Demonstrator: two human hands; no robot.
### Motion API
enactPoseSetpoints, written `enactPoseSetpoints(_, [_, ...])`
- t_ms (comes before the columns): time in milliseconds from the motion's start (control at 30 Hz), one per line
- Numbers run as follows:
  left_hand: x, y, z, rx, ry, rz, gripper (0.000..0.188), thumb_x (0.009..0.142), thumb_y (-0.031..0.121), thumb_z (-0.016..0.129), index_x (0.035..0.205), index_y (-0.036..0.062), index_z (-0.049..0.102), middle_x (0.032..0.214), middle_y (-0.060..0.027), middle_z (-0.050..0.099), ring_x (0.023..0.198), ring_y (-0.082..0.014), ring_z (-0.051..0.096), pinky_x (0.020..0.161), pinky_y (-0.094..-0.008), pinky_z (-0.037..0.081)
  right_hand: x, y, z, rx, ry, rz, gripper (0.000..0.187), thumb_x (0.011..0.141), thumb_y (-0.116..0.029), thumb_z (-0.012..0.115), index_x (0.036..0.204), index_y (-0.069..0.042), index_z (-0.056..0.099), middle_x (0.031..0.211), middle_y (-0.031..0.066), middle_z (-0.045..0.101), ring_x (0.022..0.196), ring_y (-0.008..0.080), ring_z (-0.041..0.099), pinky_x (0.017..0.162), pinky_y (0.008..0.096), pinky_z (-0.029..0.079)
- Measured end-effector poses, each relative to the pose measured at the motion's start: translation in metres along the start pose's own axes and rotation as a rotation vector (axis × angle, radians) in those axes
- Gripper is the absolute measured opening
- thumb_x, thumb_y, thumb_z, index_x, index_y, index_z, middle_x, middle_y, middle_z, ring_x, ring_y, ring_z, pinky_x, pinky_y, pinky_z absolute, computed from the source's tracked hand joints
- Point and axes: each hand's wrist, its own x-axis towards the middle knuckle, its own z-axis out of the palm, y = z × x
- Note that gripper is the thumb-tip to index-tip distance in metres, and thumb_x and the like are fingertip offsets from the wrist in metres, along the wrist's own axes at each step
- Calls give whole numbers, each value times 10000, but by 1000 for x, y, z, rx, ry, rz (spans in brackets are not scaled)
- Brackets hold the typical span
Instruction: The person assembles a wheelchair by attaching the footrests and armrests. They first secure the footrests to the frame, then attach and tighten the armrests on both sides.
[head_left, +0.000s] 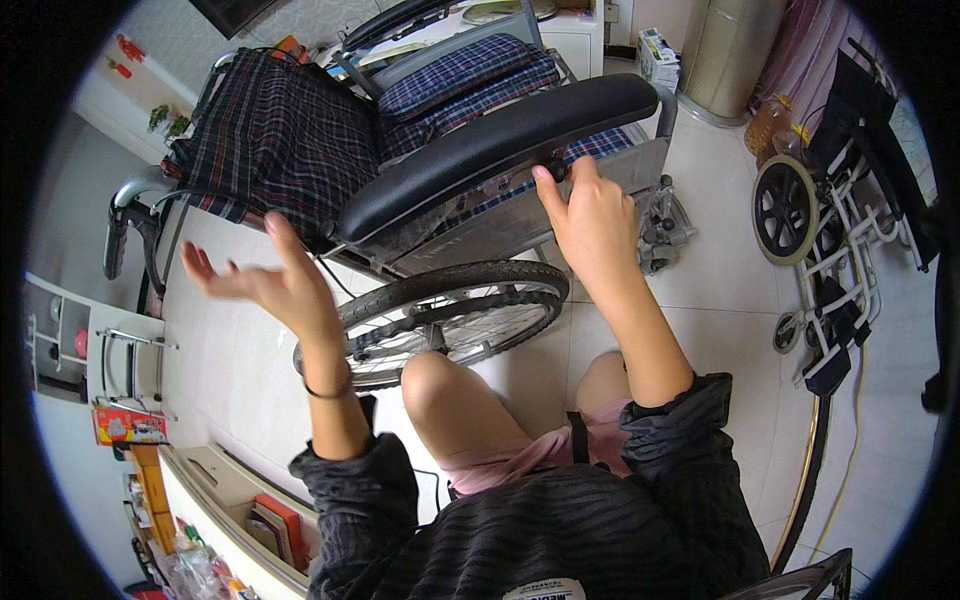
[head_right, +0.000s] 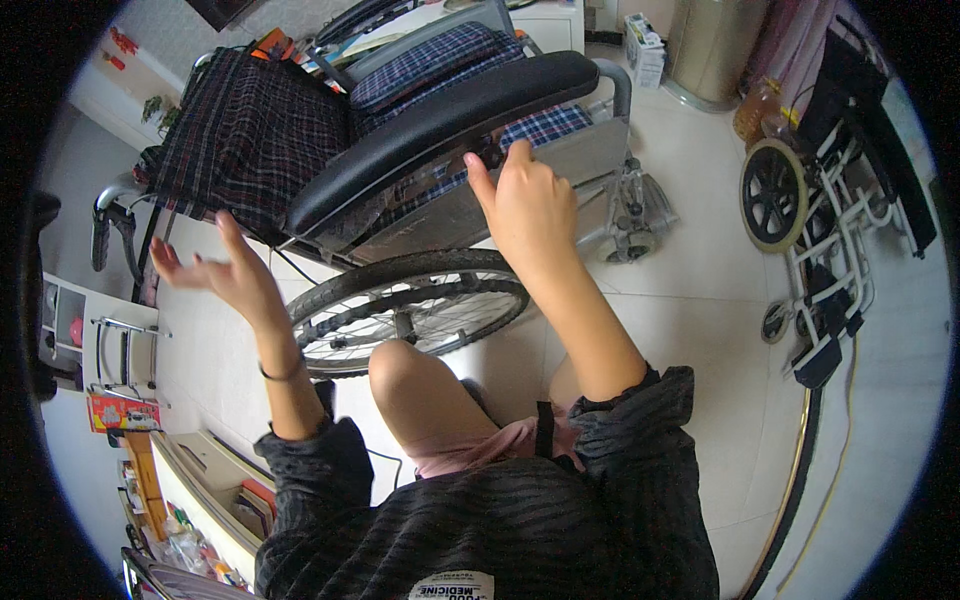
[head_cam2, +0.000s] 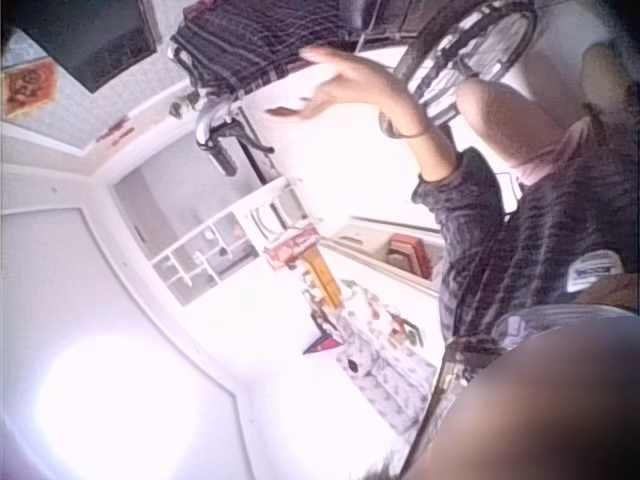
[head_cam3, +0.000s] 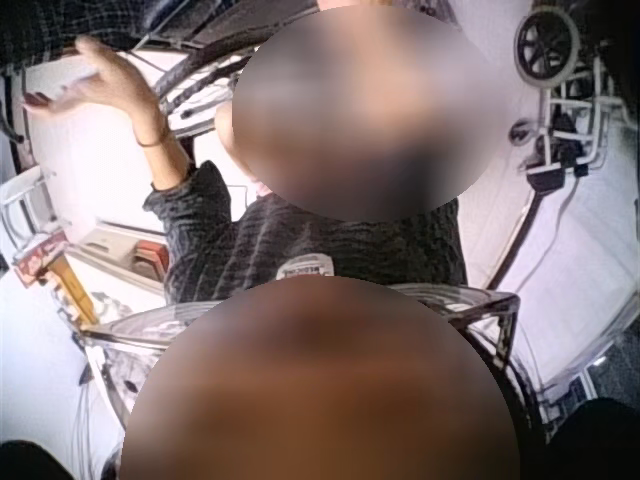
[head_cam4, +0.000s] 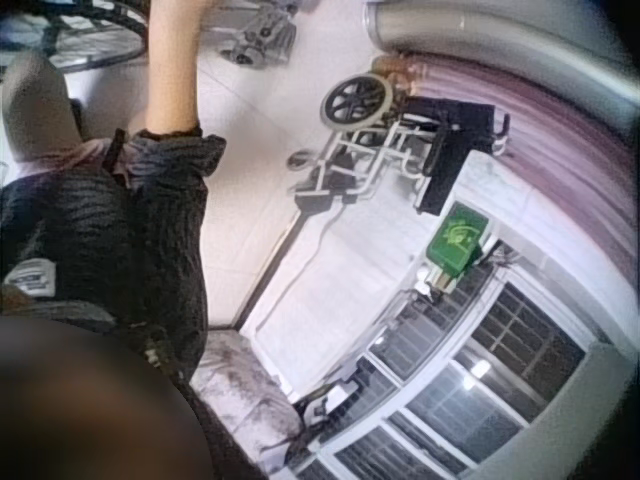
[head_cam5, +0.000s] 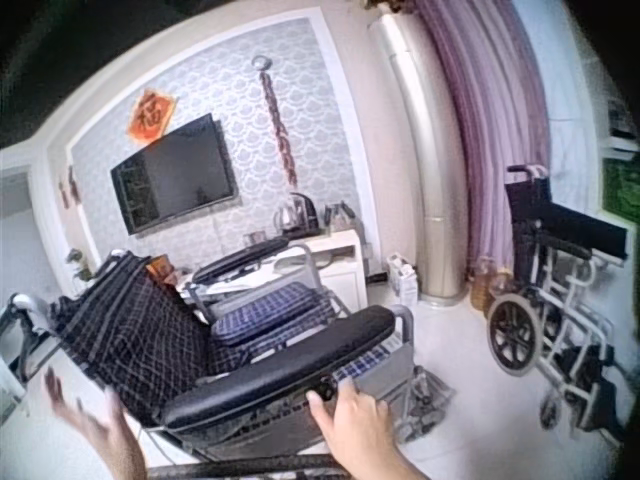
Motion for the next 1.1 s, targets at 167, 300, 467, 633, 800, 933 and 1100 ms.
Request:
enactPoseSetpoints(167, [-17,55,7,-341,-471,311,453,801,136,670,1205,11,508,1172,-184,563,1135,-361,506,997,-436,359,8,1,14,66,55,-9,489,969,-477,491,832,-9,538,561,110,556,442,287,537,448,394,416])
enactPoseSetpoints(300, [-1,57,44,-325,-656,192,241,902,179,595,1065,0,589,1004,-167,621,910,-327,597,793,-388,482,8,0,11,1149,-385,593,444,998,-497,439,797,-101,453,568,-95,296,451,6,180,393,207,131])
enactPoseSetpoints(467, [-5,63,49,-88,-769,296,285,961,260,504,859,23,626,790,-144,563,771,-311,564,673,-405,481,12,-7,0,1303,-414,683,427,1005,-469,435,791,-99,440,556,-93,310,432,11,209,383,206,152])
enactPoseSetpoints(633, [-3,65,48,-79,-816,294,281,969,249,479,869,37,633,803,-140,560,781,-310,562,670,-402,484,13,-10,0,1199,-375,639,419,1009,-458,423,792,-100,445,553,-96,308,426,7,211,381,207,144])
enactPoseSetpoints(800, [-4,65,47,-82,-805,284,280,968,250,483,883,33,637,819,-144,565,792,-311,566,690,-404,486,13,-3,0,1106,-406,555,466,1010,-499,366,781,-102,447,542,-96,301,414,12,201,382,205,134])
enactPoseSetpoints(933, [3,62,47,-121,-872,292,282,967,248,485,904,21,641,847,-152,582,821,-325,574,729,-414,484,18,9,-6,1399,-734,682,484,1005,-519,325,777,-107,439,543,-92,242,433,36,187,393,211,156])
enactPoseSetpoints(1100, [36,54,93,-504,-1361,59,372,992,282,423,1143,-8,602,1089,-233,639,1014,-382,614,893,-385,467,26,17,-5,1734,-909,768,431,1005,-478,335,765,-127,401,571,-82,206,469,58,203,418,224,181])
